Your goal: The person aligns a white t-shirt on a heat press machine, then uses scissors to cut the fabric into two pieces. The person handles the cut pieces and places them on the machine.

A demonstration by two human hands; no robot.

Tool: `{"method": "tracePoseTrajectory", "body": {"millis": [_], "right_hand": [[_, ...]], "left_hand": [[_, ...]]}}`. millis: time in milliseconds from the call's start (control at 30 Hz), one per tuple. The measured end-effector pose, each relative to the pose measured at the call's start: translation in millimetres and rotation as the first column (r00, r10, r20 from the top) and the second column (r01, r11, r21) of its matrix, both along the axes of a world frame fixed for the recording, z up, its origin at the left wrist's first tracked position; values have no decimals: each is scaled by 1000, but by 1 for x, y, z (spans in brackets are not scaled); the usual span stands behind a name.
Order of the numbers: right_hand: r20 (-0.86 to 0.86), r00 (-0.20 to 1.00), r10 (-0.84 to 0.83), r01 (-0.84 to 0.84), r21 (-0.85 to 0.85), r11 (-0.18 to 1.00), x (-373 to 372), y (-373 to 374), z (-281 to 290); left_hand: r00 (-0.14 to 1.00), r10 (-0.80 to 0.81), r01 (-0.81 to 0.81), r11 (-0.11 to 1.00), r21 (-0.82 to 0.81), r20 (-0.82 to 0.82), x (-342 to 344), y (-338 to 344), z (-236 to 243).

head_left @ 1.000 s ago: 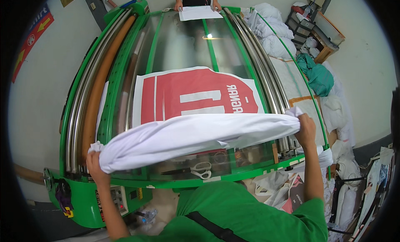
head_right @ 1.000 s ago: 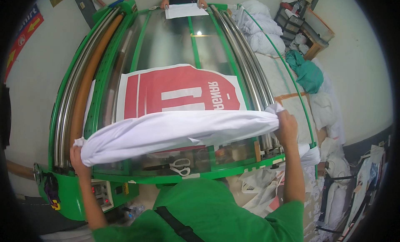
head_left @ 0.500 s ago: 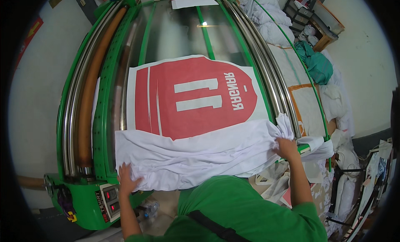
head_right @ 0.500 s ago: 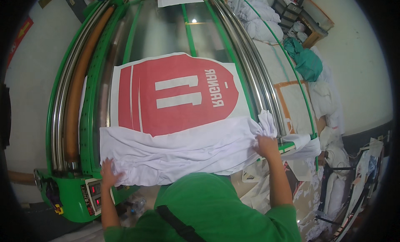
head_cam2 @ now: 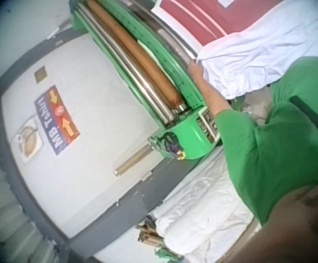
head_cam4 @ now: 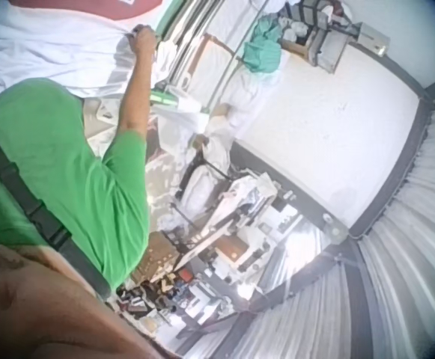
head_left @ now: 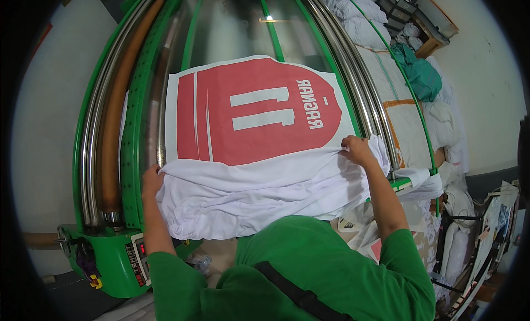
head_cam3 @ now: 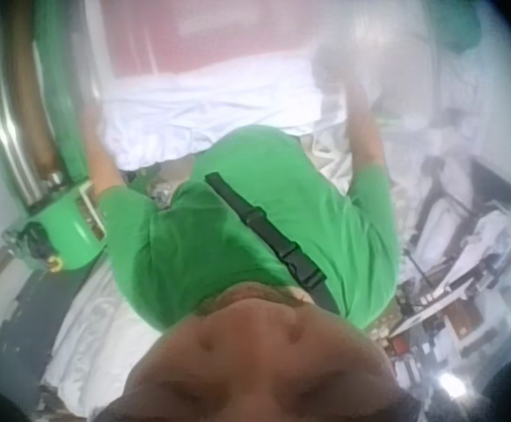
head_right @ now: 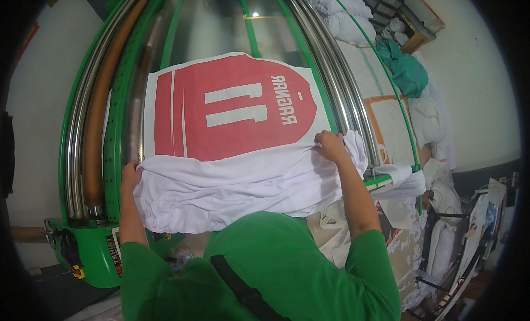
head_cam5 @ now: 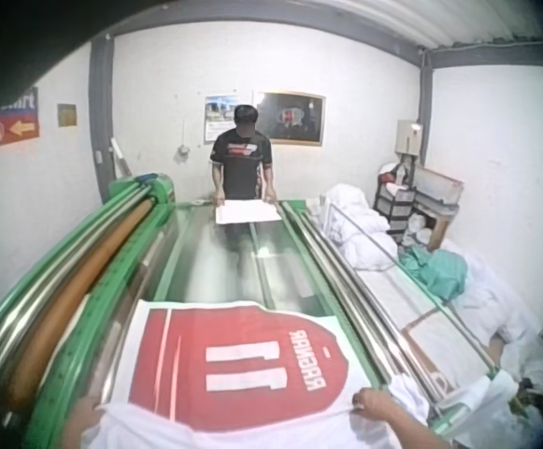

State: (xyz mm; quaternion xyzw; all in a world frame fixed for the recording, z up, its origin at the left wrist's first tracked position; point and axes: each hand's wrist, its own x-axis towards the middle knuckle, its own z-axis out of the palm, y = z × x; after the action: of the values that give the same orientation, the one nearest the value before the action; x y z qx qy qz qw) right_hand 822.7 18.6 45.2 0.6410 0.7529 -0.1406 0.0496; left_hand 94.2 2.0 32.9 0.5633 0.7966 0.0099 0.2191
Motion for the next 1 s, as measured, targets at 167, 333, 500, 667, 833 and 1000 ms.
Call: {"method": "tracePoseTrajectory", "body": {"millis": [167,333,500,667,833,1000], "right_hand": [[-521,840,-151,292,198,936,22,-1,24],[-455,890,32,319,670,670,24,-85,38],[-213,974,70,74,600,796,31,-166,-15],[-111,991,74,-46,237,971,24,-215,-36],[-146,989,6,40,312,949,15,-177,-36],[-215,977,15,104,532,840,-20,-100,-41]], "left_hand": [[966,-32,-150,735,661,256,-46,-29,9],[956,157,-290,410,865,247,-44,-142,-7],[966,231,-90,719,689,-115,-15,-227,-57],[966,160,-75,926,370,-204,14,-262,-76],[995,99,-101,814,572,35,7,-224,-78],[995,-83,55,908,415,50,56,-169,-72]]}}
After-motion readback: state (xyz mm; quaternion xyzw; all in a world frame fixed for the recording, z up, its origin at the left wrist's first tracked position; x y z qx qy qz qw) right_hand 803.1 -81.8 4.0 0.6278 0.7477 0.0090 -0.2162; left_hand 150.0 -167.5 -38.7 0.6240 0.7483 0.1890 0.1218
